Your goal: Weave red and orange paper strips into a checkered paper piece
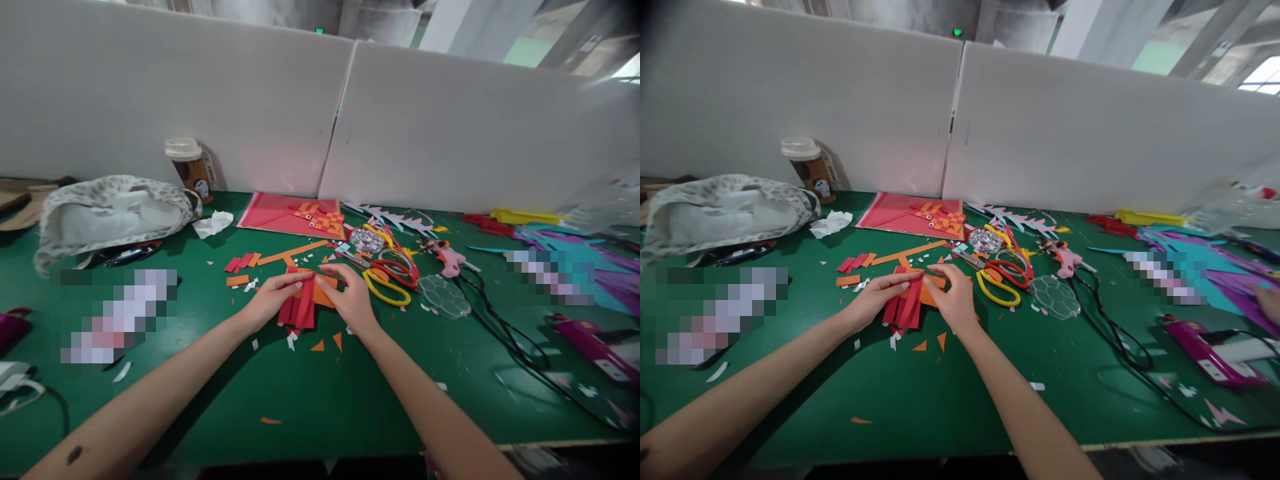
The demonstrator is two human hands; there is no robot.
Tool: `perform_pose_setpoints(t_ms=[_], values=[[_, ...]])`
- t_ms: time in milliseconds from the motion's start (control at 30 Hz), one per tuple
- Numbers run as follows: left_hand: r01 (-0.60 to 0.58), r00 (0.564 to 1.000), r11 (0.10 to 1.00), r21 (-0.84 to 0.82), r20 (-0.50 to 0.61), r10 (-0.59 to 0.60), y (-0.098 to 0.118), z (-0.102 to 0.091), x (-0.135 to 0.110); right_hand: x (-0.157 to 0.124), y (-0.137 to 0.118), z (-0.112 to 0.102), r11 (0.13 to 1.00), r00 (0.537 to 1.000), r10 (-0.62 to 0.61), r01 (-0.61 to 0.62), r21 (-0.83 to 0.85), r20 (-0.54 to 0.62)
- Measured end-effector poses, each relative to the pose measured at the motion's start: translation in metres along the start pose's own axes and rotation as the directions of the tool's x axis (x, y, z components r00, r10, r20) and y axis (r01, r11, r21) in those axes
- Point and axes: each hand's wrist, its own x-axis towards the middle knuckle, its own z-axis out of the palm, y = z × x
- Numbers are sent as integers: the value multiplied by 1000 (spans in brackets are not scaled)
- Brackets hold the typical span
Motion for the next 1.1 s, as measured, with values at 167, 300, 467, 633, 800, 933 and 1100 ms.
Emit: perform_pose_setpoints(t_ms=[167,300,467,633,800,933,1100], values=[[-13,999,996,-87,-46,9,-1,0,1,-1,-3,-2,967,994,-110,101,-235,-25],[-23,998,995,-100,-67,16,0,0,1,-1,-2,-3,928,987,-160,142,-345,-22],[-47,998,996,-76,-46,44,-2,-2,2,-1,3,-3,915,991,-129,100,-390,-48],[-46,997,997,-67,-64,41,-4,-3,2,0,4,-5,902,995,-80,47,-430,-59],[-38,996,996,-77,-82,32,-4,-2,3,0,4,-5,950,998,69,-69,-303,-11],[-54,992,998,-38,-120,49,-3,-1,2,1,4,-3,983,983,182,-182,2,14],[-80,989,997,-11,-127,78,-3,-2,2,1,3,-1,979,977,192,-183,94,-92]])
